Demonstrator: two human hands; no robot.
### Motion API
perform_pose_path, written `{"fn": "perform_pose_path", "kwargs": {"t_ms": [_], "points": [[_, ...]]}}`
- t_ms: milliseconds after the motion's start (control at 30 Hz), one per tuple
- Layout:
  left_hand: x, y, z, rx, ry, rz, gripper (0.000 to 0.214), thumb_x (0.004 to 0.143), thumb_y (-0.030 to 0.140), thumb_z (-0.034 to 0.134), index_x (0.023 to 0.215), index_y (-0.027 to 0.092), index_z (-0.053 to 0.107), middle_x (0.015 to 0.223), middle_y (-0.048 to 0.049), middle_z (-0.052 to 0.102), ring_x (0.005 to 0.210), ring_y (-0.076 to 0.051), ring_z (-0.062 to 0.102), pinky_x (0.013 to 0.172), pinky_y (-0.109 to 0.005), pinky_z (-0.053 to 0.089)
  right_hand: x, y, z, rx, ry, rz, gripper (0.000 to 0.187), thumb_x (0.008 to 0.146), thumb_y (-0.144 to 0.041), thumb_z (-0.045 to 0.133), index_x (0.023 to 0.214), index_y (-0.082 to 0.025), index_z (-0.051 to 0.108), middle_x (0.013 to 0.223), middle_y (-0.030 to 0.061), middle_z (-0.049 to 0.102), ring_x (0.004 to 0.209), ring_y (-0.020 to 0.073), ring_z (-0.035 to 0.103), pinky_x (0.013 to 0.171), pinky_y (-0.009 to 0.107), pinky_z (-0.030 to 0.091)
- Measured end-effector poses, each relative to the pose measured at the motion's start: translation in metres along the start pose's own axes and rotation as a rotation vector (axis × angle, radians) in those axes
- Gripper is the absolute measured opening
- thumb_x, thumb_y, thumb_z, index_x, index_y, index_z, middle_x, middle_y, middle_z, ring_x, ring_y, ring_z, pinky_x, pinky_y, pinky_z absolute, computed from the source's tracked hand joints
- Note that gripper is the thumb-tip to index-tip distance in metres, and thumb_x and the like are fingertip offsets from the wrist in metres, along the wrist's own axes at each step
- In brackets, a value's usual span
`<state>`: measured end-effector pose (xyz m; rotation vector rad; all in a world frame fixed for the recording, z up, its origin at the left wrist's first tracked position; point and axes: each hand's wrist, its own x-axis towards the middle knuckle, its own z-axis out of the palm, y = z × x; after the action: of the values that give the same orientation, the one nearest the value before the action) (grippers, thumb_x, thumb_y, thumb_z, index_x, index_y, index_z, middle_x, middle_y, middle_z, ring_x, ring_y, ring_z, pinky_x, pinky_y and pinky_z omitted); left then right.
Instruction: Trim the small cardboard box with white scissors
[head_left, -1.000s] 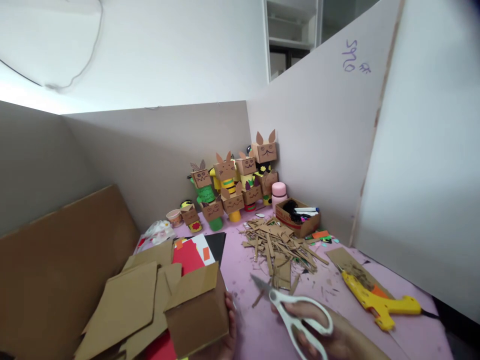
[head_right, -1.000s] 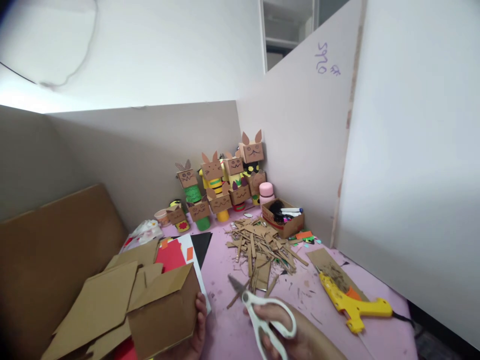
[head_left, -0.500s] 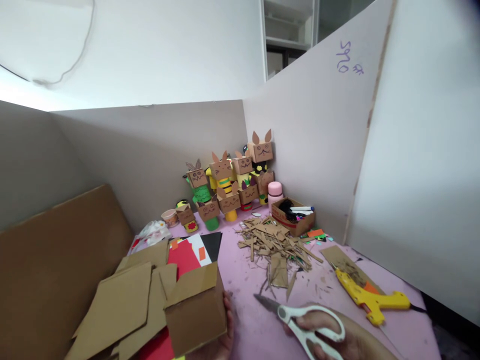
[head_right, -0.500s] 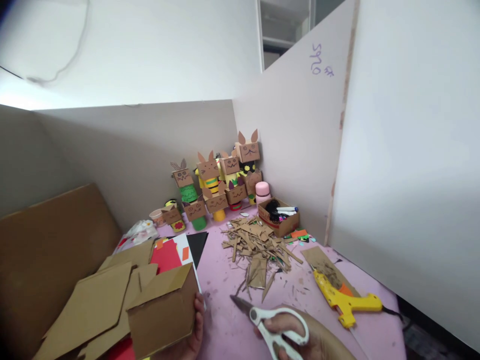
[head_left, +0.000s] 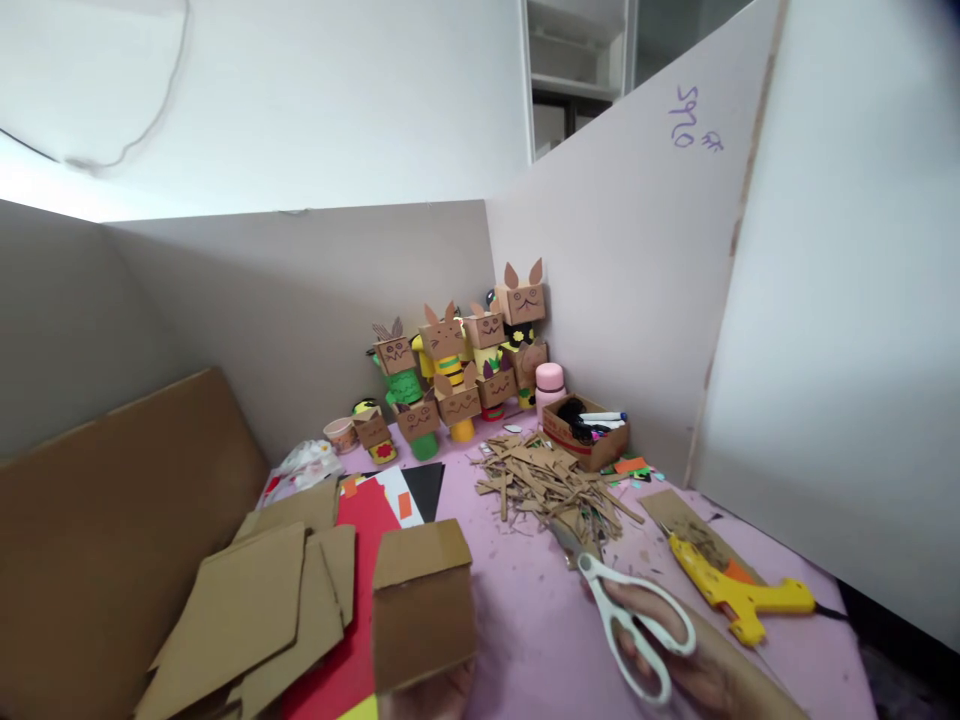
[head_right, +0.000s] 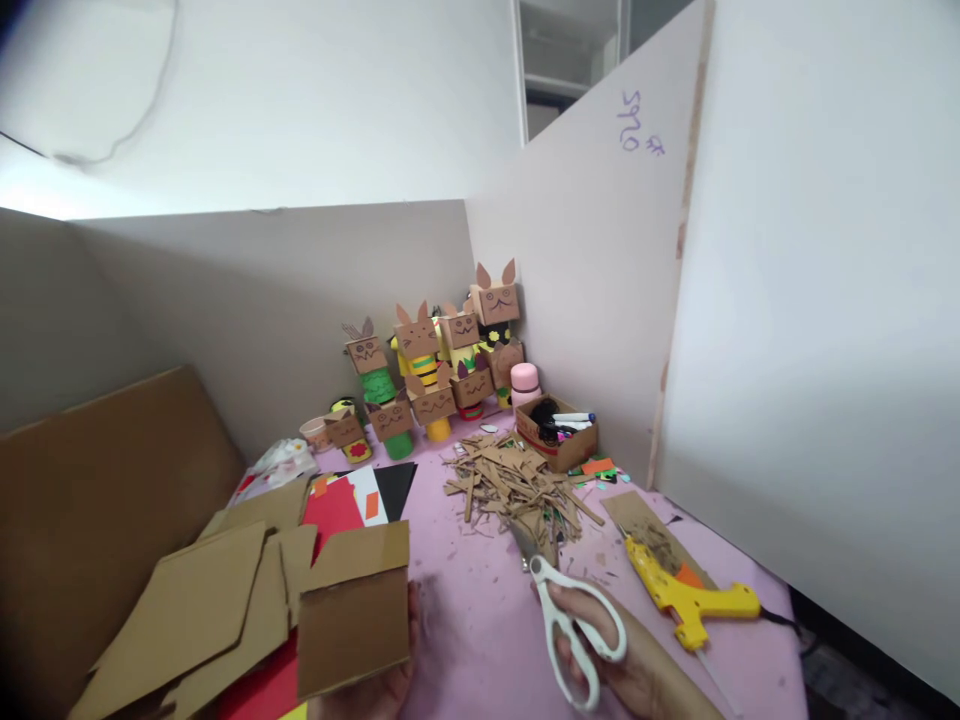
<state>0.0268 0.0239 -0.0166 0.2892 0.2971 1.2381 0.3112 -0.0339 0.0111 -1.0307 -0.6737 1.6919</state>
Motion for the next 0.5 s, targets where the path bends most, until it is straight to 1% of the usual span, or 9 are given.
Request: {"fn": "perform_pose_path", "kwargs": {"t_ms": [67,100,167,200,267,333,367,433,500], "points": [[-0.001,-0.003,0.001,0.0,-0.025,0.017,0.036,0.076,0.046,0.062,0.105,0.025,0.069,0.112,-0.0158,0.066,0.103,-0.038,0.06,0.084,-0.054,0.047,0.003,-0.01,0.008,-0.054,-0.029,-0.043,0.041,0.073,-0.048,0.067,0.097,-0.015,0.063,0.045,-0.005,0.054,0.035,0.0068,0.044,0.035,0.015,0.035],[-0.001,-0.005,0.001,-0.008,-0.034,0.035,0.031,0.078,0.045,0.06,0.102,0.027,0.07,0.109,-0.0132,0.068,0.1,-0.037,0.062,0.081,-0.055,0.048,0.005,-0.016,0.012,-0.113,-0.059,-0.088,0.045,0.074,-0.05,0.065,0.101,-0.014,0.061,0.045,-0.005,0.054,0.036,0.0074,0.044,0.036,0.016,0.035],[-0.001,-0.007,0.003,-0.017,-0.027,0.063,0.029,0.081,0.044,0.058,0.102,0.029,0.069,0.107,-0.0119,0.069,0.096,-0.036,0.064,0.077,-0.053,0.05,0.007,-0.026,0.021,-0.3,-0.086,-0.228,0.048,0.077,-0.049,0.061,0.109,-0.014,0.058,0.05,-0.0046,0.055,0.039,0.0094,0.046,0.039,0.018,0.037],[0.0,-0.007,0.004,-0.013,-0.014,0.073,0.031,0.08,0.045,0.058,0.104,0.029,0.068,0.108,-0.0127,0.068,0.095,-0.036,0.064,0.076,-0.053,0.05,0.009,-0.029,0.026,-0.442,-0.062,-0.301,0.047,0.077,-0.047,0.06,0.112,-0.014,0.058,0.053,-0.0034,0.057,0.042,0.0112,0.048,0.041,0.02,0.039],[0.0,-0.006,0.008,0.004,0.014,0.092,0.035,0.077,0.046,0.062,0.108,0.03,0.066,0.112,-0.0143,0.066,0.097,-0.037,0.063,0.077,-0.055,0.049,0.012,-0.03,0.033,-0.813,0.072,-0.399,0.045,0.075,-0.037,0.062,0.116,-0.017,0.058,0.067,0.0019,0.066,0.056,0.0182,0.059,0.053,0.027,0.045],[0.0,-0.004,0.011,0.018,0.025,0.099,0.036,0.075,0.043,0.065,0.109,0.031,0.065,0.113,-0.0141,0.065,0.099,-0.037,0.062,0.08,-0.055,0.047,0.015,-0.023,0.037,-1.22,0.208,-0.425,0.049,0.072,-0.027,0.061,0.12,-0.019,0.059,0.089,0.0094,0.073,0.078,0.0284,0.066,0.069,0.035,0.047],[0.0,-0.004,0.012,0.019,0.025,0.11,0.034,0.075,0.042,0.066,0.108,0.031,0.066,0.111,-0.0133,0.067,0.098,-0.036,0.063,0.08,-0.055,0.047,0.016,-0.018,0.037,-1.381,0.233,-0.414,0.051,0.071,-0.022,0.06,0.122,-0.02,0.058,0.099,0.0121,0.072,0.088,0.0323,0.065,0.076,0.038,0.046],[-0.001,-0.005,0.014,0.015,0.022,0.134,0.032,0.076,0.042,0.065,0.105,0.03,0.067,0.107,-0.0129,0.069,0.095,-0.034,0.065,0.078,-0.052,0.049,0.019,-0.008,0.036,-1.56,0.195,-0.371,0.055,0.069,-0.016,0.055,0.123,-0.018,0.057,0.104,0.0155,0.071,0.095,0.0351,0.064,0.079,0.041,0.046],[-0.001,-0.008,0.014,0.004,0.019,0.166,0.029,0.077,0.042,0.063,0.103,0.029,0.069,0.104,-0.0119,0.071,0.091,-0.033,0.066,0.075,-0.05,0.052,0.019,-0.004,0.034,-1.622,0.11,-0.336,0.052,0.065,-0.013,0.054,0.116,-0.017,0.062,0.098,0.0166,0.072,0.09,0.0345,0.065,0.075,0.039,0.047]]}}
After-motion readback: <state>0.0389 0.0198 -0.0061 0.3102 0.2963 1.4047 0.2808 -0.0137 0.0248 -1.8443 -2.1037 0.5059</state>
